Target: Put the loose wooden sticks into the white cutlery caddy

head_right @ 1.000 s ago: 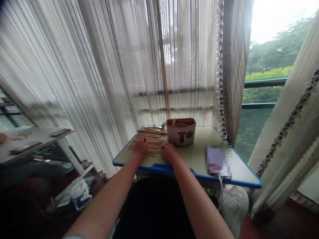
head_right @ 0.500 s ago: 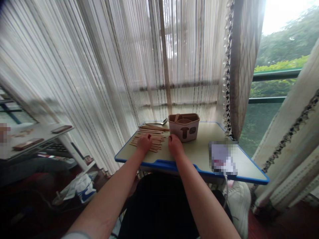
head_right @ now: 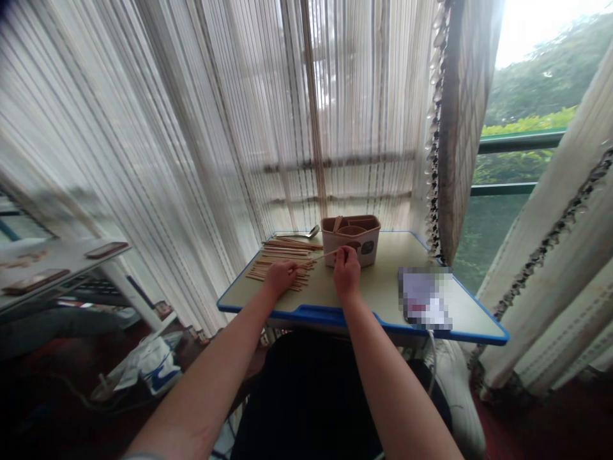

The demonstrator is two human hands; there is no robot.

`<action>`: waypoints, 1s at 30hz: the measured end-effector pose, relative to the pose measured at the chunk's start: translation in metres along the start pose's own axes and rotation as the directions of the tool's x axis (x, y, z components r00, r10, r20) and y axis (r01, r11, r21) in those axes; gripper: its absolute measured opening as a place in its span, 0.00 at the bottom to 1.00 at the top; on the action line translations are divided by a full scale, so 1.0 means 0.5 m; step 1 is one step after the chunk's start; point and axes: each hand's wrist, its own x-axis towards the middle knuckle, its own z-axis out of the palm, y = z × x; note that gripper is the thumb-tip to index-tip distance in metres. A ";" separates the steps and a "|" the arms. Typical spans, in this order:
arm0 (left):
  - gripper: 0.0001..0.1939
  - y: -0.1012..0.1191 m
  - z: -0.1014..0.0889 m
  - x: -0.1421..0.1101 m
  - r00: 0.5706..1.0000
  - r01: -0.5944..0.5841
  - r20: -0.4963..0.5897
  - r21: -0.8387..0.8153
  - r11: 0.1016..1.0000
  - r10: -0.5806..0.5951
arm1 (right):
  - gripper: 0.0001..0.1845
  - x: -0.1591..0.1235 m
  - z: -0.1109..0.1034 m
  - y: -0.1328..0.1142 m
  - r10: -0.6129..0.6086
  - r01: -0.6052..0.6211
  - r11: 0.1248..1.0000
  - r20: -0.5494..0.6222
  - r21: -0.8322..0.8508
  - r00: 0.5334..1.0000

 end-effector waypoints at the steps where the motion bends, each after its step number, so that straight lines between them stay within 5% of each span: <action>1: 0.10 0.001 0.000 0.000 1.000 -0.019 0.000 0.017 1.000 0.019 | 0.18 0.000 -0.001 -0.003 0.016 -0.016 0.999 0.013 0.043 1.000; 9: 0.13 0.012 0.003 0.003 0.997 -0.078 -0.015 0.075 0.994 0.079 | 0.20 0.019 0.013 -0.004 -0.002 -0.089 0.935 0.255 0.343 0.967; 15: 0.15 0.024 0.012 0.006 0.978 -0.128 -0.171 -0.043 0.991 0.119 | 0.14 0.131 0.018 -0.111 -0.247 0.174 0.963 0.421 0.204 0.873; 20: 0.15 0.023 0.013 0.056 0.956 -0.204 -0.244 -0.162 0.966 0.161 | 0.11 0.268 -0.032 -0.257 -0.420 0.412 0.907 0.125 0.085 0.899; 23: 0.19 0.026 0.010 0.118 0.956 -0.180 -0.274 -0.257 0.949 0.107 | 0.11 0.315 -0.036 -0.279 -0.464 0.459 0.874 0.005 -0.158 0.886; 26: 0.23 0.037 0.019 0.176 0.951 -0.152 -0.306 -0.389 0.908 0.028 | 0.09 0.348 -0.015 -0.250 -0.414 0.441 0.865 0.157 -0.239 0.897; 30: 0.23 0.050 0.051 0.210 0.959 -0.112 -0.269 -0.661 0.742 -0.095 | 0.09 0.387 -0.014 -0.204 -0.187 0.227 0.971 0.340 -0.081 0.922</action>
